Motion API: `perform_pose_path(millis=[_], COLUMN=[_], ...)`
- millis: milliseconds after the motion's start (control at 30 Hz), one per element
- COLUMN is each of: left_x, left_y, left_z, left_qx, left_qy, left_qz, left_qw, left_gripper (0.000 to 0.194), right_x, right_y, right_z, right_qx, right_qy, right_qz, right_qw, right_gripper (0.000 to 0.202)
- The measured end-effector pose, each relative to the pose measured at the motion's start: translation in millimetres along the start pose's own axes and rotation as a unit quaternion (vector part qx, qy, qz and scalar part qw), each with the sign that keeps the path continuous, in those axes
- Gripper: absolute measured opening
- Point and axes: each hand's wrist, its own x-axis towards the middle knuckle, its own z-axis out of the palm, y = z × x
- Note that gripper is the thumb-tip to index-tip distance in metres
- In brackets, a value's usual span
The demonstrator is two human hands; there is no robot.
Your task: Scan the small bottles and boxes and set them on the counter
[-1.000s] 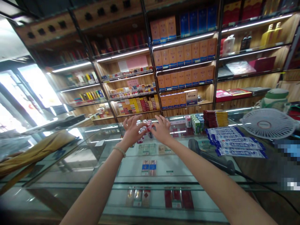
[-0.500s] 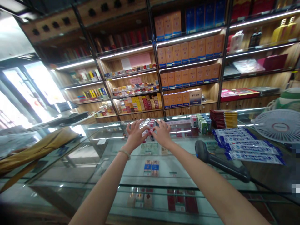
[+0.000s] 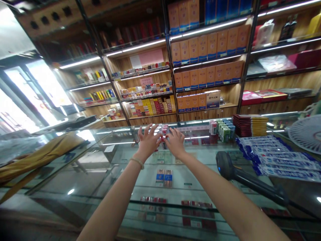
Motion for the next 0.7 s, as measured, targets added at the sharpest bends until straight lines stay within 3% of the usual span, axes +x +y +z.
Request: perform_pose_path(millis=[400, 700], left_x=[10.1, 16.7], left_y=[3.9, 1.7], left_z=[3.5, 9.7], left_qx=[0.02, -0.007], left_qy=[-0.026, -0.037], left_qz=[0.002, -0.012], left_qw=[0.999, 0.999], left_gripper=[0.017, 0.024], right_x=[-8.6, 1.5], right_y=[10.1, 8.0], right_z=[9.1, 13.7], right_qx=[-0.063, -0.067], right_qy=[-0.014, -0.029], right_qz=[-0.022, -0.007], right_qw=[0.998, 0.997], right_gripper=[0.056, 0.05])
